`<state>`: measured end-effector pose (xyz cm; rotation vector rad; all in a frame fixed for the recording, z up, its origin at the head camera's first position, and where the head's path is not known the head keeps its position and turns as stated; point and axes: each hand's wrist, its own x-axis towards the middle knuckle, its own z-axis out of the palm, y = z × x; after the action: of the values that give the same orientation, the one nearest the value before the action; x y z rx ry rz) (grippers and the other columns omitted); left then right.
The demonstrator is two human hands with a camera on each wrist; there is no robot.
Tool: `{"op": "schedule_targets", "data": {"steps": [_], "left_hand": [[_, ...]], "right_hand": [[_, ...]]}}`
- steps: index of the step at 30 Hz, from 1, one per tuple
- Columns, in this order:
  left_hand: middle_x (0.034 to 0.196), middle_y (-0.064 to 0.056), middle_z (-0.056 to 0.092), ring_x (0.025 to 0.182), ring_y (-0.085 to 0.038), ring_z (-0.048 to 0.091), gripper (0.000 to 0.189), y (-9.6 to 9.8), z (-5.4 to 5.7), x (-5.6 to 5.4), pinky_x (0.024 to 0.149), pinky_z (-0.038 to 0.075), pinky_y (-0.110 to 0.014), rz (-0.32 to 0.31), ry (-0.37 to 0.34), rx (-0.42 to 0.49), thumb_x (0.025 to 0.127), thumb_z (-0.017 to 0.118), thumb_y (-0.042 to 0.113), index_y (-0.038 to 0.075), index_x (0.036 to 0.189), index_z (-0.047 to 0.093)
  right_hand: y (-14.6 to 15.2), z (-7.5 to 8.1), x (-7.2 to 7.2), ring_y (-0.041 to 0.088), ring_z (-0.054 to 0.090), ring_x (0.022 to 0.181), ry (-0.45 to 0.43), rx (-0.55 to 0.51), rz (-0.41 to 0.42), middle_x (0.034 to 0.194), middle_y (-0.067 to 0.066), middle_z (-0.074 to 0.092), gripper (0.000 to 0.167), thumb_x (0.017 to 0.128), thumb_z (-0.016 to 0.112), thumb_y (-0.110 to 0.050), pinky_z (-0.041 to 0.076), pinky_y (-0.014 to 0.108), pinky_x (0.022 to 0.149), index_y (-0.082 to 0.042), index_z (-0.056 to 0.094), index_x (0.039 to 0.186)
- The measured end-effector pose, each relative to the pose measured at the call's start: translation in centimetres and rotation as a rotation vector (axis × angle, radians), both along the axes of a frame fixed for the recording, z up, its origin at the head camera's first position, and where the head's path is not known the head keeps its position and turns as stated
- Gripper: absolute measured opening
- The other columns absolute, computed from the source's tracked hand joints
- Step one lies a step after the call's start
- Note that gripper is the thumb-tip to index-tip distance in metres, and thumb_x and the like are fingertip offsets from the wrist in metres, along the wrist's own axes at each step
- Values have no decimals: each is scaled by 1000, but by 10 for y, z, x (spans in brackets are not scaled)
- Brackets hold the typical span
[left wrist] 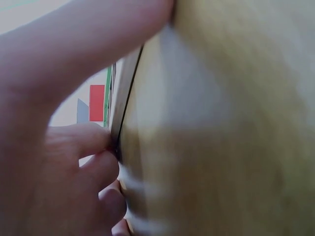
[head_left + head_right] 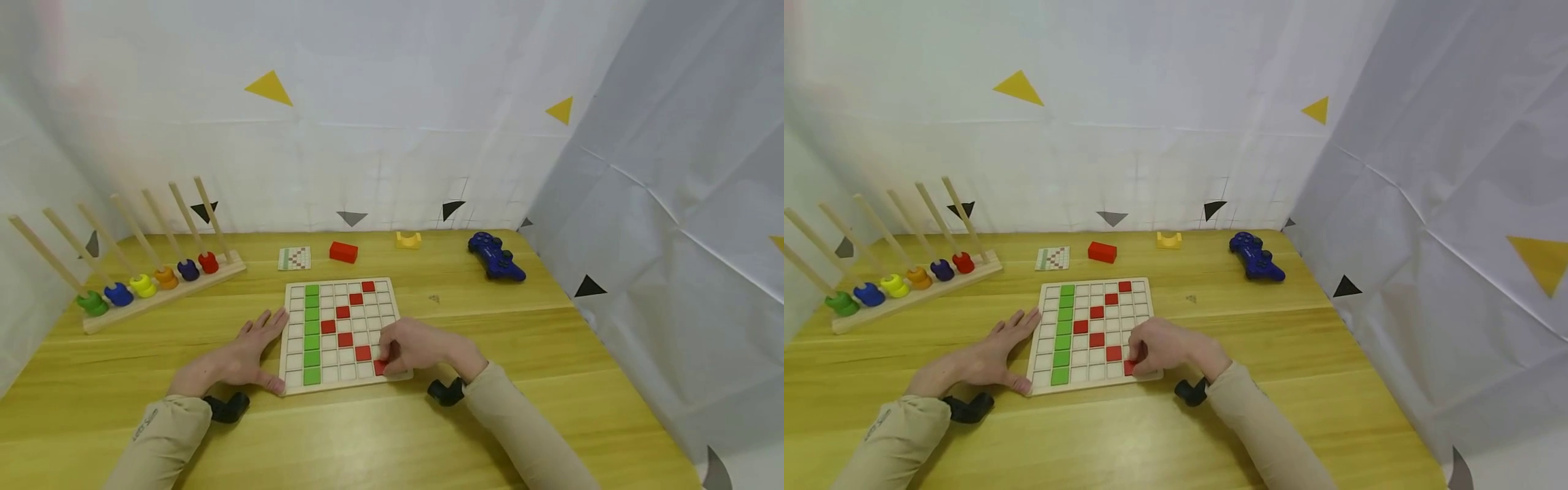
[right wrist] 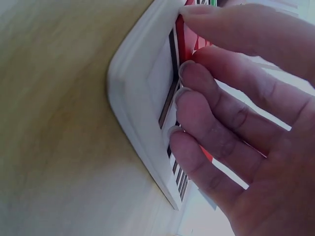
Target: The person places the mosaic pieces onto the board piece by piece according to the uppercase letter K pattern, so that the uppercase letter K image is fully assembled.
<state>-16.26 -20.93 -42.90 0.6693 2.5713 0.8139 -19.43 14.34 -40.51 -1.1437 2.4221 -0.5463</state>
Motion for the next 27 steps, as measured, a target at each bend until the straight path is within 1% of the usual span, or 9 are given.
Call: {"op": "schedule_targets", "data": {"steps": [3,6,9,11,14,16,21,25,27], "left_hand": [[165,-26,3,150,-50,-4,133,0,1,0,117,0,-68,-2,-8,0,67,88,52,-4,158,9],[165,-26,3,150,-50,-4,132,0,1,1,117,-1,-68,-6,-13,2,68,87,52,-4,158,9],[166,-26,2,150,-50,-5,131,0,2,0,118,-1,-68,-6,-14,3,69,87,52,-4,158,9],[166,-26,2,150,-50,-5,131,-1,2,1,118,-1,-68,-6,-15,2,69,87,52,-4,158,9],[166,-26,3,150,-50,-4,131,-1,2,1,118,0,-68,-4,-10,0,69,87,52,-4,158,9],[166,-26,3,150,-50,-4,132,-2,2,1,118,0,-68,-5,-8,-2,68,88,52,-4,158,9],[165,-26,3,150,-50,-4,133,-1,2,1,118,-1,-68,-6,-5,0,68,88,52,-4,158,8],[166,-26,3,150,-50,-5,132,-2,1,0,118,-1,-67,-9,0,5,68,88,52,-4,158,8],[166,-26,3,150,-50,-5,130,-3,1,0,117,-2,-68,-1,-10,28,70,87,50,-4,158,9]], "right_hand": [[0,1,2,2,56,75,-24,14,-22,86,-12,65,14,84,82,-20,50,19,69,-16,71,90],[2,4,1,4,58,76,-45,9,-21,88,-9,66,16,84,83,-22,51,19,70,-15,71,92],[7,7,-3,6,57,78,-46,-19,-35,88,-7,65,21,83,83,-27,50,21,71,-15,71,96],[13,10,-7,9,57,78,-43,-48,-66,87,-7,64,27,83,83,-31,50,23,70,-14,71,100],[24,14,-14,10,56,78,-8,-90,-122,85,-8,61,32,84,81,-35,49,25,69,-11,70,103],[31,16,-18,10,56,78,23,-103,-145,84,-8,61,32,86,79,-34,49,25,69,-10,70,105],[44,18,-26,9,56,78,96,-115,-159,84,-8,62,28,90,76,-31,50,26,71,-10,70,107],[49,21,-30,9,56,79,117,-120,-184,86,-8,62,30,91,75,-32,50,27,73,-10,69,111],[51,22,-31,10,57,82,116,-126,-208,90,-6,63,36,91,74,-35,51,30,75,-8,69,114]]}}
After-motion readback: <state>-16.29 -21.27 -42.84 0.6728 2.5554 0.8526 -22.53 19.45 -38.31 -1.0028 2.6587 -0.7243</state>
